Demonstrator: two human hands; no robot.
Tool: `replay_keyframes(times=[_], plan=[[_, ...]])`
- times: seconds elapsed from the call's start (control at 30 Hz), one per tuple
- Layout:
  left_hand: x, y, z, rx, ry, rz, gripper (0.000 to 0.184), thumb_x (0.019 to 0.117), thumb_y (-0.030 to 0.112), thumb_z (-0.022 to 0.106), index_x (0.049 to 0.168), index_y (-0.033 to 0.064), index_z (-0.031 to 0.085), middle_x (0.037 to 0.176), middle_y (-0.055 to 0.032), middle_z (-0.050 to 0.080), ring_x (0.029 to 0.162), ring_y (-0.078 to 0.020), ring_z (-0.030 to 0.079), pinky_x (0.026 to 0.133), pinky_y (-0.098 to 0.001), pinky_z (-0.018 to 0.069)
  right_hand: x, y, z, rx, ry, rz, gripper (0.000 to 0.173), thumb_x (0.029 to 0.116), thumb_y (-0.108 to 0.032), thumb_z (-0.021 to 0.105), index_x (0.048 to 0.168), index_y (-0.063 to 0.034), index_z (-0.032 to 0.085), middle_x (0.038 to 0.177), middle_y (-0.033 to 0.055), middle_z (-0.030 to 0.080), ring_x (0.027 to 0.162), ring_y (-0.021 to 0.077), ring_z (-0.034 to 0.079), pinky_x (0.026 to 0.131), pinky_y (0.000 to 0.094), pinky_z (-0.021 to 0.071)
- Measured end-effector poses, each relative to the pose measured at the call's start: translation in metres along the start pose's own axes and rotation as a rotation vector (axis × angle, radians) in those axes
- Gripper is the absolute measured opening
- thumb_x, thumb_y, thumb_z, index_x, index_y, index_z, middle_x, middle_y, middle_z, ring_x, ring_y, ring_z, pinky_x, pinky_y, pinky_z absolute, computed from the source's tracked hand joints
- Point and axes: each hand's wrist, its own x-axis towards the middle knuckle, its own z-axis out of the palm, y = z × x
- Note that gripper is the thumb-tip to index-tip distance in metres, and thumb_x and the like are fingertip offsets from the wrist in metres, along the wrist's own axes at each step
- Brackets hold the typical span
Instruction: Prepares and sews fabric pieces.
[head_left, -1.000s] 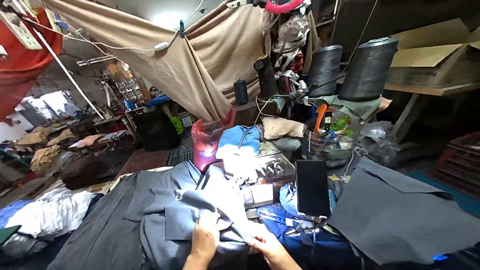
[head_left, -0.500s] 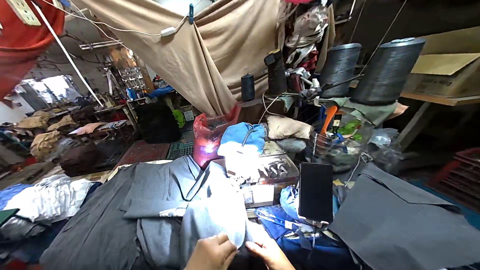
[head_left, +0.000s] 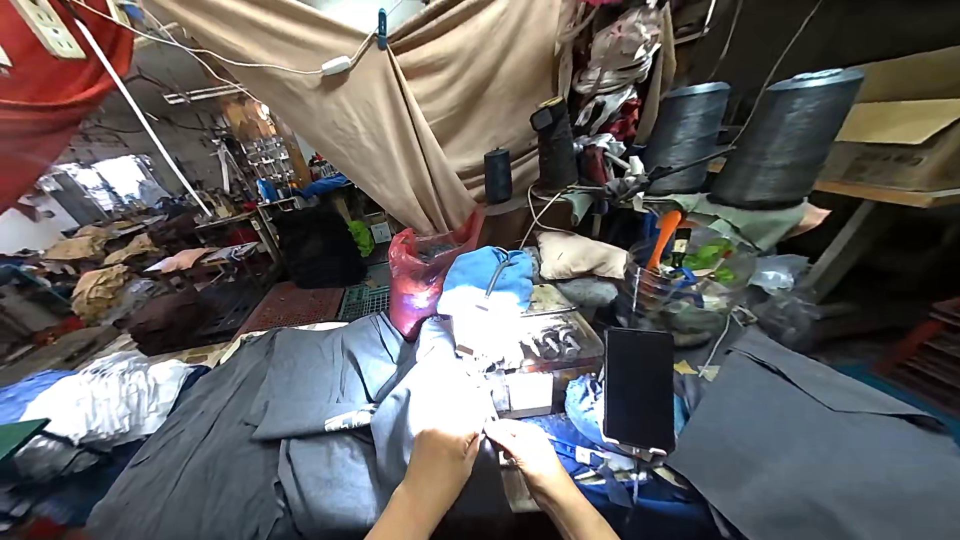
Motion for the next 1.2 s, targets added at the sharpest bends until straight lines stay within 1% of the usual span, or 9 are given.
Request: replay_keyframes(times=[0.33,0.4,0.47,0.57,0.7,0.8,0.97,1.1,1.2], plan=[[0.045,0.009,0.009,-0.003,-0.166,-0.221,0.03,0.0986,0.024,0.059,0.091,0.0007,0.077,0.091,-0.0177,0.076,0.093,-0.0348,0.074,0.083,-0.0535,0.0577,0.007,-0.001,0.003,-0.053,0.106,-0.027,0.019,0.0949,-0.013,0.068,0.076,-0.0083,0.071,0.063,-0.0057,0.061,0.055,0.0012,0.053,0.054,0.0217,0.045],[0.067,0.006,0.003,-0.05,-0.312,-0.315,0.035,0.1023,0.028,0.054,0.111,0.0029,0.076,0.117,-0.0166,0.073,0.117,-0.0324,0.067,0.102,-0.0509,0.0508,0.011,-0.005,0.005,-0.057,0.141,-0.023,0.018,0.0947,-0.014,0.069,0.078,-0.0074,0.072,0.067,-0.0037,0.063,0.059,0.0037,0.057,0.058,0.0251,0.0484],[0.082,0.001,-0.006,-0.072,-0.396,-0.37,0.04,0.1022,0.035,0.055,0.124,0.0058,0.072,0.128,-0.0154,0.069,0.126,-0.0302,0.062,0.109,-0.0492,0.046,0.012,-0.006,0.006,-0.035,0.152,-0.021,0.018,0.0935,-0.016,0.071,0.078,-0.0071,0.071,0.066,-0.0027,0.064,0.059,0.0049,0.058,0.058,0.0261,0.0497],[0.079,-0.013,-0.029,-0.137,-0.329,-0.351,0.043,0.0983,0.042,0.059,0.122,0.0092,0.073,0.122,-0.0145,0.071,0.119,-0.0296,0.065,0.102,-0.0527,0.0496,0.009,-0.003,0.003,-0.084,0.133,-0.029,0.017,0.0919,-0.014,0.072,0.076,-0.0078,0.073,0.065,-0.0043,0.064,0.057,0.0026,0.056,0.058,0.0243,0.0484],[0.058,-0.006,-0.046,-0.199,-0.321,-0.323,0.034,0.0986,0.03,0.061,0.107,0.0005,0.074,0.104,-0.016,0.073,0.102,-0.0291,0.069,0.095,-0.0485,0.0528,-0.005,0.001,0.0,-0.078,0.081,0.025,0.019,0.0915,-0.014,0.073,0.073,-0.0089,0.07,0.062,-0.006,0.06,0.054,0.0013,0.051,0.054,0.0225,0.044],[0.031,0.023,-0.029,-0.11,-0.345,-0.342,0.03,0.1008,0.026,0.059,0.107,0.0017,0.075,0.098,-0.0165,0.075,0.097,-0.0333,0.073,0.088,-0.0535,0.056,-0.014,0.009,0.0,-0.042,0.01,-0.008,0.02,0.0922,-0.012,0.068,0.072,-0.0103,0.071,0.06,-0.0094,0.058,0.052,-0.0018,0.05,0.052,0.0197,0.0425],[0.009,0.022,0.02,-0.017,-0.006,-0.216,0.019,0.0917,0.02,0.067,0.087,0.0043,0.077,0.075,-0.0119,0.073,0.071,-0.0302,0.074,0.062,-0.0511,0.0588,-0.018,0.01,0.003,-0.016,0.017,-0.023,0.027,0.0888,-0.006,0.063,0.063,-0.0144,0.064,0.055,-0.0112,0.054,0.049,-0.0023,0.047,0.049,0.0188,0.0396],[0.04,0.018,0.017,-0.009,-0.075,-0.287,0.028,0.0966,0.025,0.062,0.092,0.003,0.078,0.089,-0.0149,0.076,0.089,-0.0336,0.075,0.077,-0.054,0.0589,-0.003,0.003,0.005,-0.025,0.061,-0.079,0.021,0.0915,-0.007,0.063,0.072,-0.0107,0.069,0.062,-0.0088,0.061,0.057,-0.001,0.055,0.056,0.0206,0.0465],[0.077,0.018,0.003,-0.024,-0.38,-0.475,0.04,0.1048,0.035,0.051,0.117,0.0036,0.073,0.122,-0.0164,0.071,0.121,-0.0321,0.064,0.104,-0.0509,0.0485,0.011,-0.009,0.008,-0.099,0.099,-0.077,0.017,0.0923,-0.009,0.066,0.076,-0.0071,0.07,0.069,-0.0035,0.065,0.066,0.0044,0.062,0.065,0.0277,0.0527]])
